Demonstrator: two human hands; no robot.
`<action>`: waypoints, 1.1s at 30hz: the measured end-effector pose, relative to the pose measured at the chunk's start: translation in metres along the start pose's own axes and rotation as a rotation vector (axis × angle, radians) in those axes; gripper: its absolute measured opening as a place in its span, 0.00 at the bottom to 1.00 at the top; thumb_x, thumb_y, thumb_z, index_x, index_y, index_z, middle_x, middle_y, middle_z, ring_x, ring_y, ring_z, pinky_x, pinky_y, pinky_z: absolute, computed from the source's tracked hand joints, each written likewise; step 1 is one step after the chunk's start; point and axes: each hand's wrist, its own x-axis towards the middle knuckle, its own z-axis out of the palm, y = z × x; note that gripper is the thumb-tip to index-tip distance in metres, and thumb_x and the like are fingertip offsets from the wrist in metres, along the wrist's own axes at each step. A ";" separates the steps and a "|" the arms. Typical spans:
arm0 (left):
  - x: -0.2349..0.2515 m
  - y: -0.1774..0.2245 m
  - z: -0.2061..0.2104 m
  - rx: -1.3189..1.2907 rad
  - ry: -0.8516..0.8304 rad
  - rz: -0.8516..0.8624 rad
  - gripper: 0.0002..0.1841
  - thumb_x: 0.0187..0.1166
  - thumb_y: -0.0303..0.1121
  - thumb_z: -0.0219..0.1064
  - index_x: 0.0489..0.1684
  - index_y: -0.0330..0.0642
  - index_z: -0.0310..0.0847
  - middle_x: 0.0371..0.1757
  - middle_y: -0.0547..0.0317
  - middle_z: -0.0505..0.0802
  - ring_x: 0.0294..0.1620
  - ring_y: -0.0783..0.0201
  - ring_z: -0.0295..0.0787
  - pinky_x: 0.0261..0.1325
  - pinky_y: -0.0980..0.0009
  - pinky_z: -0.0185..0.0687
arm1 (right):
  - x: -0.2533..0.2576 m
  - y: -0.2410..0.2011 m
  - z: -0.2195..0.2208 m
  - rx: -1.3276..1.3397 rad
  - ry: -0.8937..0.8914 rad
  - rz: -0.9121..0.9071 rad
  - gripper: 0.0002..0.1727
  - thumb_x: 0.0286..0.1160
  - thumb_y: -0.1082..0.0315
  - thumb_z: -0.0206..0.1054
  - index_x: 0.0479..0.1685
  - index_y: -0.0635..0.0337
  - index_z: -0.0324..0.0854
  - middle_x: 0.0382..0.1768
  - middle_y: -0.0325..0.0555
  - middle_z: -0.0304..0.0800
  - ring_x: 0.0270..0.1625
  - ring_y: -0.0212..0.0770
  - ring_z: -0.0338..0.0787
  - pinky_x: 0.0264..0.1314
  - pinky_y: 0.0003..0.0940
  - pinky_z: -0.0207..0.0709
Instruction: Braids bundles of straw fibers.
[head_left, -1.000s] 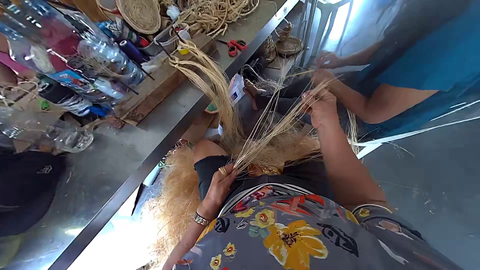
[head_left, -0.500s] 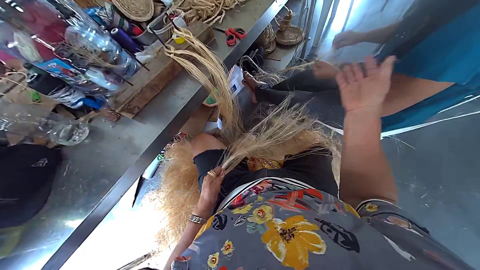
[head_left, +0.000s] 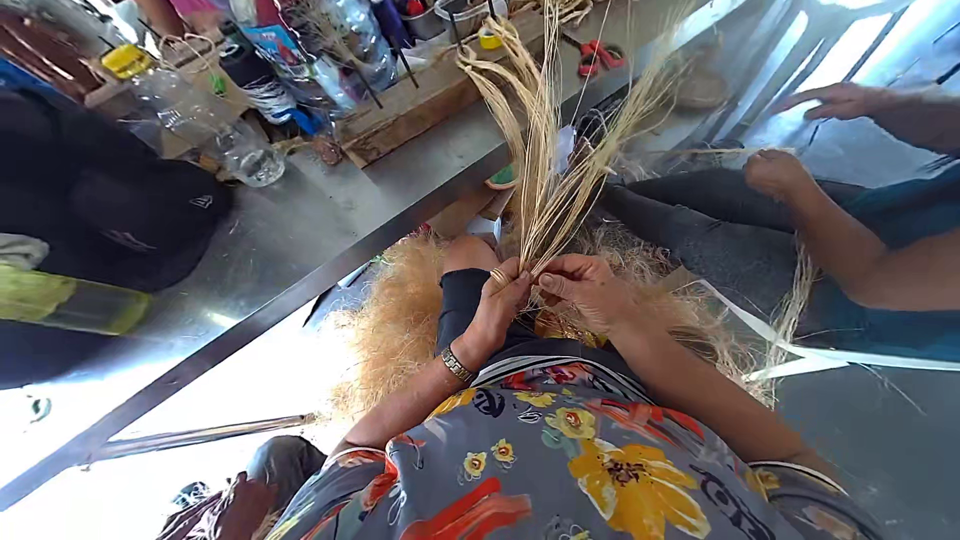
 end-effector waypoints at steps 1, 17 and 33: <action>-0.001 0.000 0.002 0.009 0.008 0.006 0.11 0.87 0.30 0.48 0.39 0.52 0.76 0.17 0.73 0.71 0.14 0.80 0.60 0.19 0.84 0.56 | 0.001 0.002 0.002 0.029 0.028 -0.024 0.06 0.72 0.78 0.71 0.44 0.61 0.90 0.34 0.37 0.95 0.31 0.27 0.91 0.38 0.25 0.89; -0.005 -0.002 0.016 0.002 0.015 -0.034 0.10 0.89 0.30 0.49 0.40 0.49 0.76 0.18 0.69 0.74 0.15 0.78 0.63 0.19 0.84 0.58 | -0.004 0.017 -0.003 -0.001 0.129 -0.133 0.06 0.68 0.79 0.75 0.33 0.57 0.88 0.28 0.35 0.92 0.27 0.26 0.88 0.34 0.24 0.87; -0.005 -0.006 0.010 -0.059 -0.107 -0.088 0.10 0.83 0.25 0.47 0.51 0.46 0.73 0.23 0.66 0.83 0.18 0.79 0.72 0.20 0.85 0.63 | -0.007 0.008 -0.015 0.075 0.175 -0.090 0.06 0.73 0.76 0.72 0.38 0.53 0.89 0.29 0.33 0.93 0.27 0.27 0.90 0.35 0.26 0.89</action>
